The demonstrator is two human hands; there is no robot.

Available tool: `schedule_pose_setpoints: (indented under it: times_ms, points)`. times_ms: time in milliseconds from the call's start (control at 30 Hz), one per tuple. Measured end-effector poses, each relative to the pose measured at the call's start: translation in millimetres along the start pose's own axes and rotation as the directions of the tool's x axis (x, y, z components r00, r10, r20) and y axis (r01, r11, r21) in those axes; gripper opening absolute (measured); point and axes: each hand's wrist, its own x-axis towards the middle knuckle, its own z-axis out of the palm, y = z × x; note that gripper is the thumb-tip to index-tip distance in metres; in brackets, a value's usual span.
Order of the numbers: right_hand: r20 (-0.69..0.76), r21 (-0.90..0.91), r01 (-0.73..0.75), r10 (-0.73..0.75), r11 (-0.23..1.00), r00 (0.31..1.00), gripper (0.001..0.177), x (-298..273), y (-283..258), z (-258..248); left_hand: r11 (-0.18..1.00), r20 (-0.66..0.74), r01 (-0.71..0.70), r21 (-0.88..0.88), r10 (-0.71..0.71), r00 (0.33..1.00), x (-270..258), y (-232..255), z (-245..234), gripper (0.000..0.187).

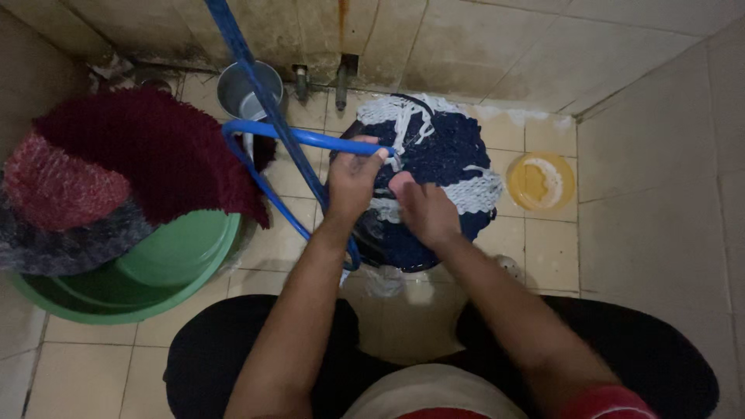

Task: The person sits on the floor and washes a blue and white mop head in a black bucket. They use a blue hose to add water and a pink sponge to scrub the mop head, creating suds. The person repeatedly scrubs, rinses, and wrings the mop head throughout the video.

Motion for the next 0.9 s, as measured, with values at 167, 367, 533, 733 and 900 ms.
schedule_pose_setpoints:
  times_ms: [167, 367, 533, 733, 900]
  points:
    - [-0.098, -0.112, 0.041, -0.052, 0.993, 0.994, 0.031, 4.7, 71.2, -30.5, 0.998, 0.057, -0.025, -0.063, 0.028, 0.998, -5.4, 2.1, -5.9, 0.025]
    - [-0.030, -0.230, -0.388, 0.392, 0.892, 0.920, 0.044, -1.5, 76.7, -1.5, 0.999, 0.132, 0.036, -0.016, -0.033, 0.991, -13.5, 7.5, -6.8, 0.027]
    - [-0.066, -0.012, -0.044, 0.043, 0.999, 0.997, 0.024, -28.4, 11.3, 1.0, 0.997, 0.159, 0.061, -0.046, -0.053, 0.986, -9.8, -4.1, -2.2, 0.026]
    - [-0.001, -0.013, -0.138, 0.138, 0.990, 0.990, 0.030, 4.1, 66.4, -29.7, 0.999, 0.154, 0.020, -0.041, -0.013, 0.988, -14.2, -3.4, -11.0, 0.026]
    - [-0.196, -0.047, -0.199, 0.187, 0.979, 0.963, 0.032, 4.7, 65.9, -13.5, 0.996, 0.093, -0.028, 0.083, 0.020, 0.995, -11.8, 5.6, -12.6, 0.024]
